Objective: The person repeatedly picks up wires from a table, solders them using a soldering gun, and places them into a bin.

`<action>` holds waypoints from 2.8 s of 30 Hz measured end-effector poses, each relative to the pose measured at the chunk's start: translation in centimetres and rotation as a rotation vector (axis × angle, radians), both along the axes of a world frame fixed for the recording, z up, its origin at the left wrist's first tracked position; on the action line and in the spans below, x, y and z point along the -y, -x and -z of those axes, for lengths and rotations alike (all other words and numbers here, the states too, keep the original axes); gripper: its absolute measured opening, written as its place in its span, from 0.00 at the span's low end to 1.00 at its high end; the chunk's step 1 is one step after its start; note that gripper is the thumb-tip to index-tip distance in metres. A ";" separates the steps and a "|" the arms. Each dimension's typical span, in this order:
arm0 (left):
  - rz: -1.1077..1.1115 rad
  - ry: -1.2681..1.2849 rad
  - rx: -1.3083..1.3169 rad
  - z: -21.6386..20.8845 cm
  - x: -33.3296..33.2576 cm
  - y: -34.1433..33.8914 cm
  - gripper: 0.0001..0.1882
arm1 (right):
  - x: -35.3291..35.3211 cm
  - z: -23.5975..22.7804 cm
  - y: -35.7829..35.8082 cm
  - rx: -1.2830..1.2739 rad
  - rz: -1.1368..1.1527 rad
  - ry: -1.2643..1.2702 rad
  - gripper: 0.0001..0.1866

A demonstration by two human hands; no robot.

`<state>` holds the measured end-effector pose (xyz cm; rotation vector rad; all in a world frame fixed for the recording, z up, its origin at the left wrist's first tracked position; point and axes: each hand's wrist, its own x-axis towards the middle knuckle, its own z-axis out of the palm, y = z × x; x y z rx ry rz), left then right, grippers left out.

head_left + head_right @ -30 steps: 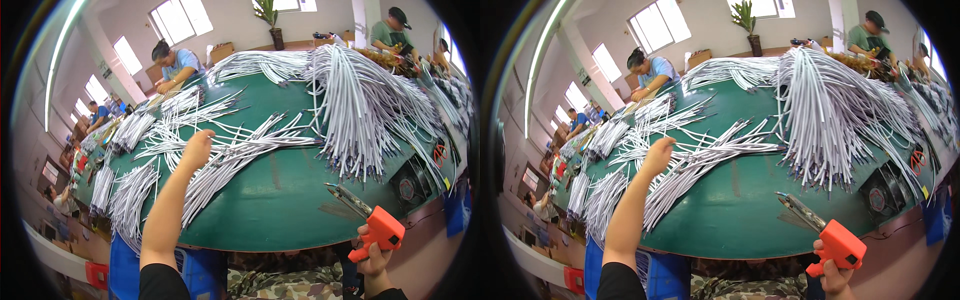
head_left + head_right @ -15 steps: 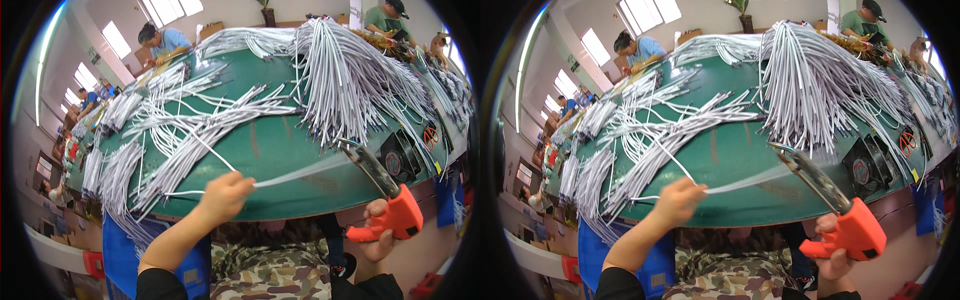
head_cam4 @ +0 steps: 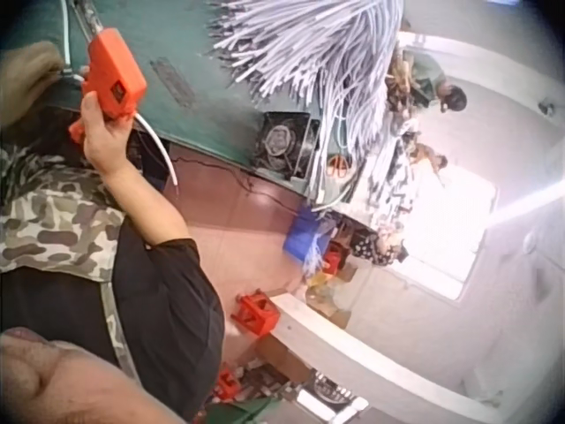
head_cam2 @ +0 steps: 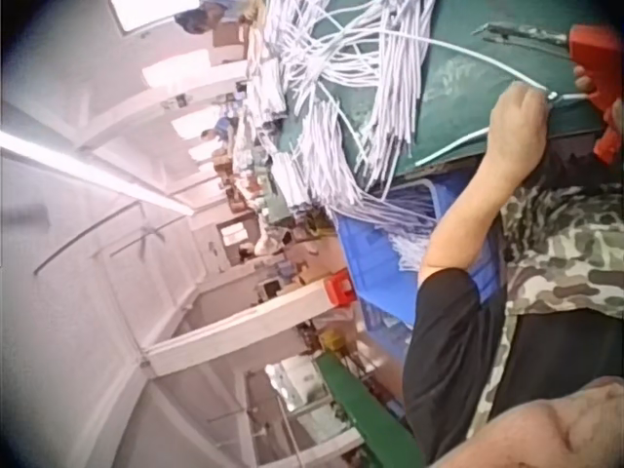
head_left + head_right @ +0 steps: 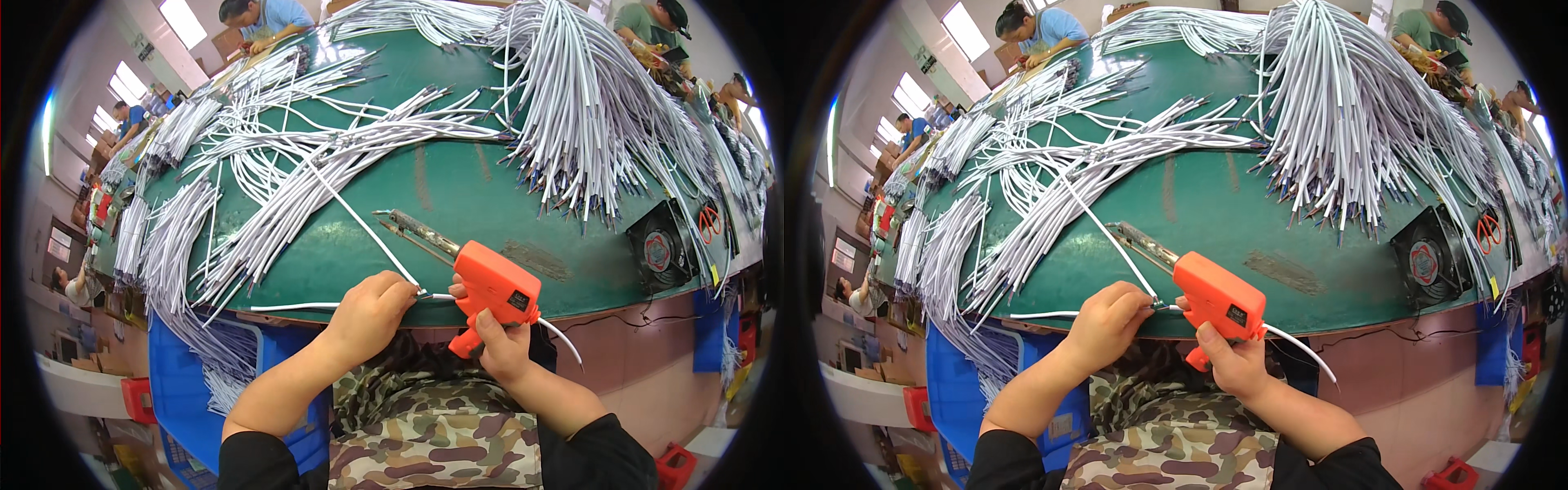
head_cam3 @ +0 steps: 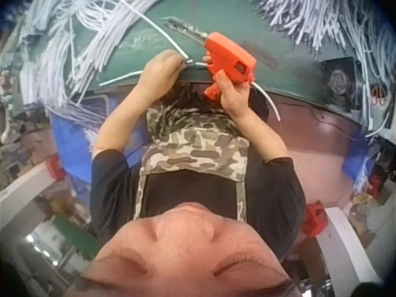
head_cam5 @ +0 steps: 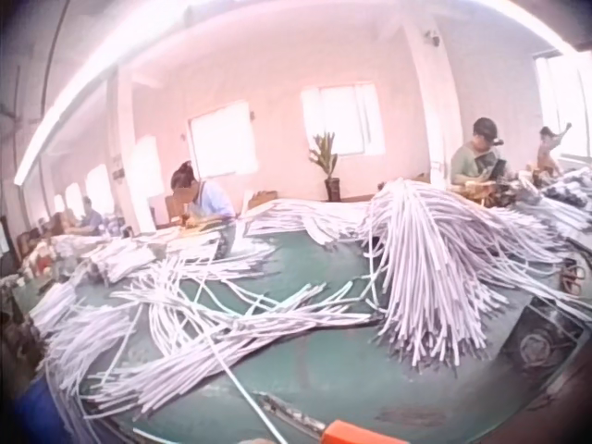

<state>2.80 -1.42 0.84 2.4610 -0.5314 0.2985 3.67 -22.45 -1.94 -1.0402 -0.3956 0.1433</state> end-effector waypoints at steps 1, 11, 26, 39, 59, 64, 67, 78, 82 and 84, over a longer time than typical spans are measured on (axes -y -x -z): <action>0.053 0.007 0.079 0.1 -0.3 0.0 0.11 | -0.1 0.0 -0.1 0.036 0.001 -0.013 0.20; -0.159 0.784 -0.615 -0.4 -1.2 0.0 0.06 | -1.2 -0.4 -2.5 0.039 -0.059 0.048 0.22; -0.050 0.261 -0.323 -0.1 -1.0 0.3 0.04 | -0.7 0.2 -0.9 -0.071 -0.182 0.079 0.21; -0.133 -0.029 -0.383 -1.9 0.4 0.2 0.04 | -0.9 0.2 -0.2 -0.126 -0.161 0.050 0.18; -0.074 -0.054 0.050 0.7 -0.5 3.3 0.15 | -0.5 1.3 0.0 0.015 -0.194 0.070 0.21; -0.061 -0.078 0.062 0.7 -0.7 3.3 0.15 | 2.6 0.3 1.2 -0.011 -0.148 0.199 0.19; -0.060 -0.113 0.083 0.8 -0.7 3.2 0.15 | 5.4 0.2 1.6 0.123 -0.129 0.419 0.11; -0.060 -0.228 0.025 0.1 0.0 3.1 0.15 | 8.2 2.6 3.9 0.372 -0.091 0.633 0.16; -0.057 -0.224 0.049 0.2 0.0 3.0 0.15 | 8.6 3.4 4.1 0.443 -0.085 0.616 0.20; -0.055 -0.214 0.041 0.2 0.0 3.0 0.15 | 8.8 3.7 4.2 0.475 -0.098 0.632 0.22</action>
